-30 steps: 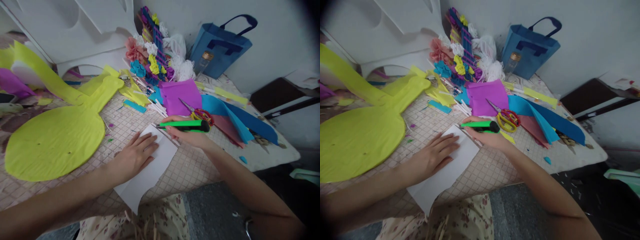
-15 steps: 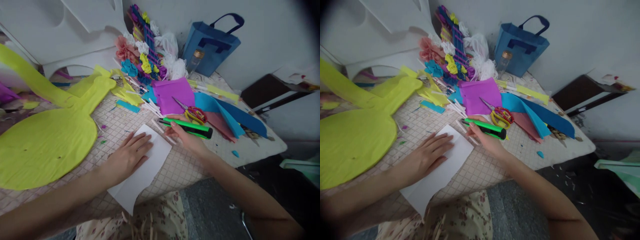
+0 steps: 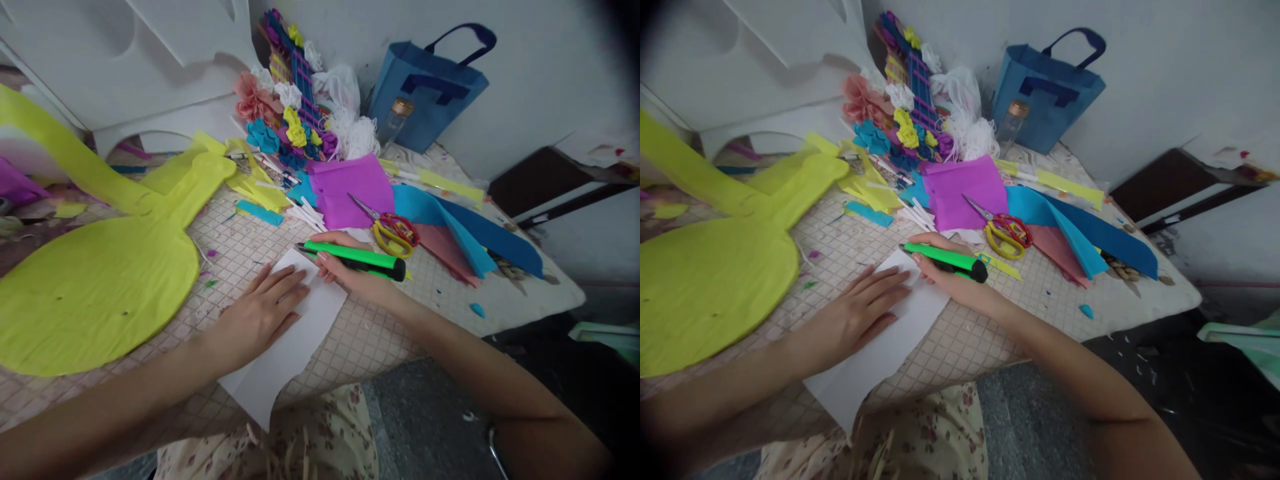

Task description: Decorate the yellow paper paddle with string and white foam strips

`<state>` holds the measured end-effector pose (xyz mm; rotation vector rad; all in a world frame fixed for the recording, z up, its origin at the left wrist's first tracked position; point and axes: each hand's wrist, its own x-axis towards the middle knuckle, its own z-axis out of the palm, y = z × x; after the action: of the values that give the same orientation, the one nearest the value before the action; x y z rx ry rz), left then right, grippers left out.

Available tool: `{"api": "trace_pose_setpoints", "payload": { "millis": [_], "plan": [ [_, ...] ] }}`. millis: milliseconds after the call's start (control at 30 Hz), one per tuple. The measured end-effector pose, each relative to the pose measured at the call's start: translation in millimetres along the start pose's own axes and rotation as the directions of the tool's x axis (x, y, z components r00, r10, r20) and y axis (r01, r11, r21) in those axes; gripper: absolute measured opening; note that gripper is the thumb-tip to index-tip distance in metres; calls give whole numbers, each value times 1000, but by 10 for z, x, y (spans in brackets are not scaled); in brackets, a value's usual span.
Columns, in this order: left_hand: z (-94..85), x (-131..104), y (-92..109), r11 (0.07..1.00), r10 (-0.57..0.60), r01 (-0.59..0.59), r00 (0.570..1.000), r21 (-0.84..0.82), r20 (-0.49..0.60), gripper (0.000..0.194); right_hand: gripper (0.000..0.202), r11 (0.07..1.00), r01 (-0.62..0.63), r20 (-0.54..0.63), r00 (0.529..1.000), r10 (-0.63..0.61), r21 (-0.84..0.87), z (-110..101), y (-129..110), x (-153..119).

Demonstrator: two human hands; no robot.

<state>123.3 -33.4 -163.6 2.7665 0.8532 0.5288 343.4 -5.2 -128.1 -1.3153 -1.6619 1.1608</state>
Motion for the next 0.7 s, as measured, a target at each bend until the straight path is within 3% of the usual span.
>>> {"api": "trace_pose_setpoints", "payload": {
  "millis": [167,700],
  "plan": [
    [-9,-4,12,1000,-4,4,1000,6,7,33,36,999,29,55,998,-27,-36,10,23,77],
    [18,10,0,999,7,-7,1000,46,12,33,32,991,79,67,995,-72,-108,36,-41,119]
  ]
}}
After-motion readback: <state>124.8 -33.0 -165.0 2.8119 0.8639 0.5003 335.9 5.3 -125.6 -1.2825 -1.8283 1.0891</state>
